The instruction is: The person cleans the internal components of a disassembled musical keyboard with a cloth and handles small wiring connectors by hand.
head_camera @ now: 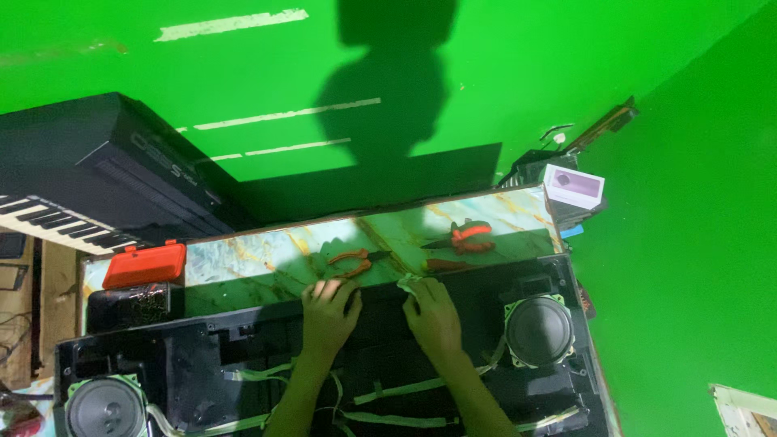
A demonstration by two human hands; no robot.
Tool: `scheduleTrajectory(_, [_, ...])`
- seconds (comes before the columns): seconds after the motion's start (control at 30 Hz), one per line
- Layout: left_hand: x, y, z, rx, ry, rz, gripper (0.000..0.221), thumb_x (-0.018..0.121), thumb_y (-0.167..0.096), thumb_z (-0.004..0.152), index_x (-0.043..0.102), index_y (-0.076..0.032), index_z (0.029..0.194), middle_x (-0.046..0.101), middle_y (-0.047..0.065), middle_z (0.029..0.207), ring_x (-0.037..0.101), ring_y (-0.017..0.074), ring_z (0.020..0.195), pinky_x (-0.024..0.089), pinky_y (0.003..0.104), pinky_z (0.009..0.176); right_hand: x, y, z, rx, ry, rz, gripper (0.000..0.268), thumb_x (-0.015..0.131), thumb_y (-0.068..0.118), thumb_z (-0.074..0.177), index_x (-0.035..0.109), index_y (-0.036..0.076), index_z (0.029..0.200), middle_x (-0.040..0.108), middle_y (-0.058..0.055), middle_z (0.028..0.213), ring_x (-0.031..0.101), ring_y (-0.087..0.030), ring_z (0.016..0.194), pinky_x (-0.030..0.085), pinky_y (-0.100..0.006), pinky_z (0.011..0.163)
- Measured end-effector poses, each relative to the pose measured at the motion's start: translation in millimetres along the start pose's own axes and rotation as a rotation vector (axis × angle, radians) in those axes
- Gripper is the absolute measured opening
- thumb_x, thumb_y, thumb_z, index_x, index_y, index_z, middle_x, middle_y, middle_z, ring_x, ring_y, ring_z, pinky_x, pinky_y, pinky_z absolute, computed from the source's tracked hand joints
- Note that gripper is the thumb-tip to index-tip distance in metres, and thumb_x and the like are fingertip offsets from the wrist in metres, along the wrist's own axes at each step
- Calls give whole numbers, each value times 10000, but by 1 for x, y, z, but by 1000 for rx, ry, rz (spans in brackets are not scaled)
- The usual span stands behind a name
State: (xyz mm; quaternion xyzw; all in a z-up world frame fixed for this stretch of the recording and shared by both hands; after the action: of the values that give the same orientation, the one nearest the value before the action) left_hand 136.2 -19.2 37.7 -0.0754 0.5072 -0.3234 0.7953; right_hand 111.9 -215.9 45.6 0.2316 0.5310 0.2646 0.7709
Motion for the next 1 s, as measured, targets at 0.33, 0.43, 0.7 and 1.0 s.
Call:
scheduleTrajectory(0.33, [-12, 5, -2, -42, 13, 11, 219, 753, -179, 855, 715, -103, 1058, 664, 50, 1004, 621, 272, 959, 412, 455, 947, 48, 18, -8, -17, 204, 29, 306, 749, 94, 821, 700, 68, 1122, 675, -129, 1095, 645, -362, 1021, 539, -438, 839])
scheduleTrajectory(0.43, [-18, 5, -2, -59, 33, 7, 196, 748, -171, 860, 734, -118, 1048, 682, 40, 988, 647, 262, 974, 425, 454, 938, 21, 1, -7, 8, 80, 22, 276, 748, 100, 784, 704, 71, 1054, 661, -150, 1126, 642, -362, 1031, 546, -425, 844])
scheduleTrajectory(0.7, [-34, 6, -5, -36, 24, -2, 204, 740, -118, 856, 748, -91, 1059, 726, 79, 1044, 683, 293, 1000, 514, 426, 888, 3, -12, -4, 34, 57, -36, 265, 724, 58, 800, 708, 74, 1065, 672, -132, 1073, 628, -353, 1042, 527, -434, 894])
scheduleTrajectory(1.0, [-34, 36, -20, -126, -19, -76, 193, 745, -92, 857, 744, -55, 1047, 723, 127, 1086, 679, 371, 983, 553, 437, 881, 73, 50, -11, -73, 136, 82, 317, 727, 56, 801, 701, 63, 1117, 665, -161, 1121, 622, -380, 1078, 527, -439, 909])
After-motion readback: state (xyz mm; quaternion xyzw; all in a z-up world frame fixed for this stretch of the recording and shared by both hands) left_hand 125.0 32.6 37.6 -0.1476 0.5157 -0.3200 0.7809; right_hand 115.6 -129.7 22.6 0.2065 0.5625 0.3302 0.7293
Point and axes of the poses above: each hand's wrist, its own z-axis towards the middle knuckle, its own x-axis out of the palm, y = z × x, the point moved 10 cm from there along z, towards the middle knuckle
